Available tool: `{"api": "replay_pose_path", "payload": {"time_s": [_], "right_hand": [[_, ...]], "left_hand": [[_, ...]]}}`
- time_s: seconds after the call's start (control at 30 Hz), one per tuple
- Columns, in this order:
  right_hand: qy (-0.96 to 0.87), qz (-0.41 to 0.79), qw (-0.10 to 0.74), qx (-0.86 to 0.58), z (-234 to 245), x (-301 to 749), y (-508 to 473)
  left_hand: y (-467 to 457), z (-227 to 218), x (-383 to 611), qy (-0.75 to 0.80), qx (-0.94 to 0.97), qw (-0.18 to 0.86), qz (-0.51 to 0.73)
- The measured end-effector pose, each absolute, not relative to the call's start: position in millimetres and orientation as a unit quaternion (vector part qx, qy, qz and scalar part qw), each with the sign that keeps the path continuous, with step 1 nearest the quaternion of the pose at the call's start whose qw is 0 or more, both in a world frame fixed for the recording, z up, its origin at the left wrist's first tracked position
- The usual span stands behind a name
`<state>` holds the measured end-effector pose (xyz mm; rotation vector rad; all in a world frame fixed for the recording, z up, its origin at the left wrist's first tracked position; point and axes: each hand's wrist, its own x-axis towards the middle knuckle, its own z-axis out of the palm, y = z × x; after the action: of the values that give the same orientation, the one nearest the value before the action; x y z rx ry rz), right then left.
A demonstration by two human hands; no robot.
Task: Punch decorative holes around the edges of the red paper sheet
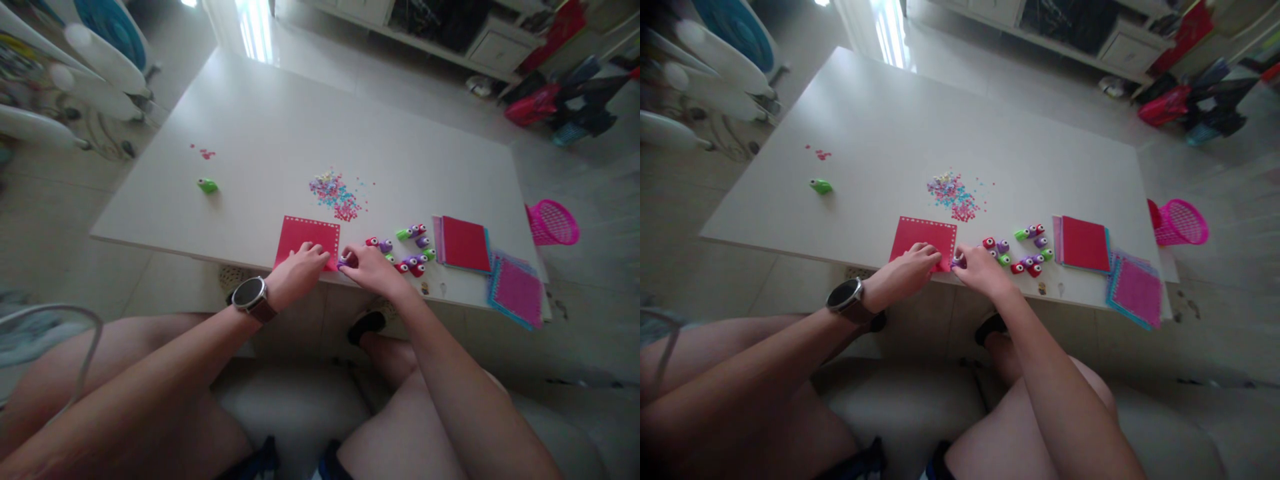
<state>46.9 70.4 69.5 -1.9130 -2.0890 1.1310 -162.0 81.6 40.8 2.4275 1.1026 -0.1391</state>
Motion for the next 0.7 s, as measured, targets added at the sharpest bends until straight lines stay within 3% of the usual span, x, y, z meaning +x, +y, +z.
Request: {"api": "replay_pose_path", "payload": {"time_s": [0.37,0.7], "right_hand": [[-0.760,0.278,-0.037,-0.587,61.1,41.3,66.0],[-0.645,0.413,0.022,-0.643,69.2,42.5,73.0]], "left_hand": [[83.8,26.9,-168.7,0.370,0.895,0.249,-0.018],[83.6,35.8,-170.3,0.353,0.901,0.251,0.002]]}}
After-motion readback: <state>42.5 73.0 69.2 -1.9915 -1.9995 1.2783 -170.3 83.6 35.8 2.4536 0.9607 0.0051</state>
